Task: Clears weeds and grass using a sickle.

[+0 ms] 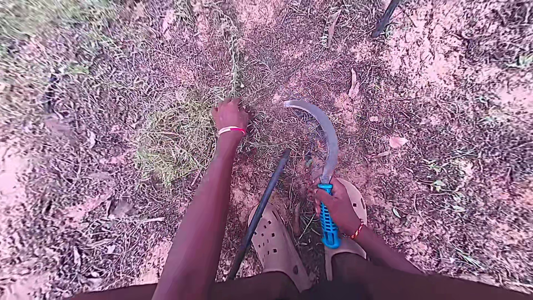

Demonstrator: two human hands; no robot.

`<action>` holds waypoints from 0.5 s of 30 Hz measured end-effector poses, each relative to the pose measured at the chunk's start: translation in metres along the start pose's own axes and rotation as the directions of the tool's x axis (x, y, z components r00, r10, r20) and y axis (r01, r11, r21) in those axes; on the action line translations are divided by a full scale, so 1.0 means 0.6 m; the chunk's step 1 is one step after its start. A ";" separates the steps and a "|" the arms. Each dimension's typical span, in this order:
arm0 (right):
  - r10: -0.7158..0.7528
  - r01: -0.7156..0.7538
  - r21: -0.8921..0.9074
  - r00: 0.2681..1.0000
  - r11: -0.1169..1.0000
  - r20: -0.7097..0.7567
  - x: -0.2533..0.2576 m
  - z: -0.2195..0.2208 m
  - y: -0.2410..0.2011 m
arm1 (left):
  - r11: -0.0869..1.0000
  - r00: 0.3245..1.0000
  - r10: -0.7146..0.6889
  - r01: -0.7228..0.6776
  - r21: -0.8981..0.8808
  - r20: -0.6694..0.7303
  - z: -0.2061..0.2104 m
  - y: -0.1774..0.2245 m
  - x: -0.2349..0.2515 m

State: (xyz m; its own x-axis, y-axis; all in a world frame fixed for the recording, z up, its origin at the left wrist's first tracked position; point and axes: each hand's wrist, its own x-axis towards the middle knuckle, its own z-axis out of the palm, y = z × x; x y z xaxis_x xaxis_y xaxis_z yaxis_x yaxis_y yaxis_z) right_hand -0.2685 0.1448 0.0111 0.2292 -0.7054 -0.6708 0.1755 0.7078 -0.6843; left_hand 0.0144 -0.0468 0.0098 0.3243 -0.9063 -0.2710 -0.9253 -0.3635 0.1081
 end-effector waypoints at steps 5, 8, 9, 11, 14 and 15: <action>-0.081 0.079 -0.033 0.994 0.996 -0.071 0.000 -0.004 0.000 | 0.958 0.950 0.257 -0.274 -0.082 -0.175 -0.006 -0.017 -0.017; -0.261 0.263 -0.020 0.941 0.964 -0.216 -0.003 -0.008 0.003 | 0.918 0.901 0.368 -0.391 -0.062 -0.228 0.003 0.027 -0.037; -0.319 0.327 -0.021 0.904 0.945 -0.284 -0.004 -0.015 0.004 | 0.895 0.885 0.415 -0.439 -0.079 -0.213 0.012 0.056 -0.048; -0.399 0.421 -0.046 0.810 0.906 -0.430 -0.003 -0.032 0.006 | 0.839 0.847 0.514 -0.529 -0.128 -0.134 0.040 0.125 -0.075; -0.453 0.479 -0.128 0.660 0.868 -0.600 0.001 -0.066 0.004 | 0.749 0.777 0.629 -0.613 -0.251 -0.019 0.088 0.254 -0.092; -0.463 0.485 -0.151 0.629 0.862 -0.625 0.002 -0.078 0.001 | 0.742 0.775 0.632 -0.595 -0.310 0.027 0.097 0.302 -0.090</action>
State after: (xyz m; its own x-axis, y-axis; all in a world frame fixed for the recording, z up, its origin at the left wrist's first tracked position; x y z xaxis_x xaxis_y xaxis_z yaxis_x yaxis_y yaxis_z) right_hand -0.3128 0.1426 -0.0035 -0.5354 -0.7956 -0.2835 0.1176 0.2622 -0.9578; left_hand -0.1822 -0.0515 -0.0115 -0.3389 -0.9258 -0.1675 -0.8186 0.2024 0.5376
